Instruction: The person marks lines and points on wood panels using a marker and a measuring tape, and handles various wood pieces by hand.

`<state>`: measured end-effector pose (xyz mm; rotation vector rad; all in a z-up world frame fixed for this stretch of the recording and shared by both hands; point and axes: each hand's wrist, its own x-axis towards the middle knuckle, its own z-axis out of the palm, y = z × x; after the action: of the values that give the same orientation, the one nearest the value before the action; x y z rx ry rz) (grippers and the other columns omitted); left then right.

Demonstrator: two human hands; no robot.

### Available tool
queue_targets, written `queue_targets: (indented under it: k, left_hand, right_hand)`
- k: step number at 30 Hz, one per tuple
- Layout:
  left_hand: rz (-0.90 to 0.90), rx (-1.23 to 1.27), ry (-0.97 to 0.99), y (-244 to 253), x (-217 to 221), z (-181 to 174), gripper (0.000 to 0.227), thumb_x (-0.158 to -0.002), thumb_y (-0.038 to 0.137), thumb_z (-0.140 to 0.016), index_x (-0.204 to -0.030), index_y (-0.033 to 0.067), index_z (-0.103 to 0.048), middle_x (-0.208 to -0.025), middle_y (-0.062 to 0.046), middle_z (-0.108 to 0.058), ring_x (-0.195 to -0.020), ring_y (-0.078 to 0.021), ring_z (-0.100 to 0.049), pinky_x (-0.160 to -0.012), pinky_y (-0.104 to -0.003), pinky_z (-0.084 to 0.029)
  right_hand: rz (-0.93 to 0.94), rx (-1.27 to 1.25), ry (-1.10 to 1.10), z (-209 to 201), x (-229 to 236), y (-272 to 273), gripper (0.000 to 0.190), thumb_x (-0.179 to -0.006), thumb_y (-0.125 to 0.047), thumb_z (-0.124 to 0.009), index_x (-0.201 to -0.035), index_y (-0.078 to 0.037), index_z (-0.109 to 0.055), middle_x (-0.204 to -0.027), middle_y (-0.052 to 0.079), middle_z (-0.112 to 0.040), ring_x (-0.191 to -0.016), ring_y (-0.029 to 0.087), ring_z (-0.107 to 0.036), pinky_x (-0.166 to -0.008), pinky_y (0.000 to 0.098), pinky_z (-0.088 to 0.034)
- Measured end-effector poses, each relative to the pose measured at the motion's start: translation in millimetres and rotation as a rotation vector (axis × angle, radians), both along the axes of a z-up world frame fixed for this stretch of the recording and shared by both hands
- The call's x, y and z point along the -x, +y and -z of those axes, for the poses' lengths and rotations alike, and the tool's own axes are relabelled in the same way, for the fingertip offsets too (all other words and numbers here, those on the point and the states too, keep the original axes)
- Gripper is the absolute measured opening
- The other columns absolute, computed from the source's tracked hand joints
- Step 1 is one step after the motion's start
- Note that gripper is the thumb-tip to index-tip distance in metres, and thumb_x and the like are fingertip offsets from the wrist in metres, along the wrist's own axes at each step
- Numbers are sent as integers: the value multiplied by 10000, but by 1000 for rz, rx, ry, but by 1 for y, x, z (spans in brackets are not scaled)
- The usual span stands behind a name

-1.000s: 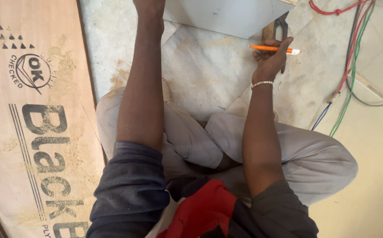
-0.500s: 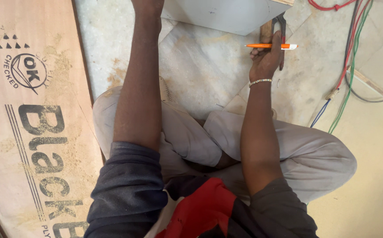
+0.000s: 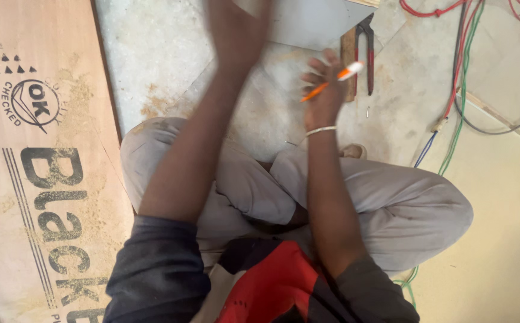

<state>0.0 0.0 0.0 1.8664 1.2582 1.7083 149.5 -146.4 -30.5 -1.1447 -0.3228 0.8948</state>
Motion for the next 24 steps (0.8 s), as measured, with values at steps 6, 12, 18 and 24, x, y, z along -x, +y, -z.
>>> queue_targets:
  k: [6,12,18,24]
  left_hand:
    - [550,45,283,-94,-23,-63,634,-988,533,-666,-1414,70,-585,-1404,-175,-615,-1379,-373,-525,-1196,-536,-316]
    - [593,386,-95,-50,7,-46,514,-1073,535,-525,-1310,99,-663,-1327,-133,-688,-1244,-304,-625,-1105,-445,-477]
    - [1027,727,-865,-87,9,-64,594,-1085,509,-466,-1384,16,-609,-1324,-144,-682,-1306,-295,-587,-1146,-461,-420]
    - [848,222,-22,-128,-24,-57,548,-1054,435,-574,-1506,126,-558,-1489,-128,-565,-1469,-284,-466,-1266,-451,-344]
  right_hand:
    - [-319,-294,332,-77,88,-21,497,-1086,-326,-465,-1463,-3,-442,-1392,215,-596,-1244,329,-642,-1071,454,-545]
    - [-302,-336,-72,-123,103,-51,559,-1158,-400,-478,-1507,36,-502,-1517,168,-548,-1424,245,-551,-1242,406,-448]
    - [-59,-99,-897,-49,86,-19,477,-1146,-449,-504,-1329,-42,-672,-1329,81,-668,-1260,224,-648,-1115,370,-506]
    - [-192,-222,187,-27,32,-27,485,-997,-328,-637,-1400,-61,-600,-1284,133,-638,-1092,265,-576,-903,404,-451]
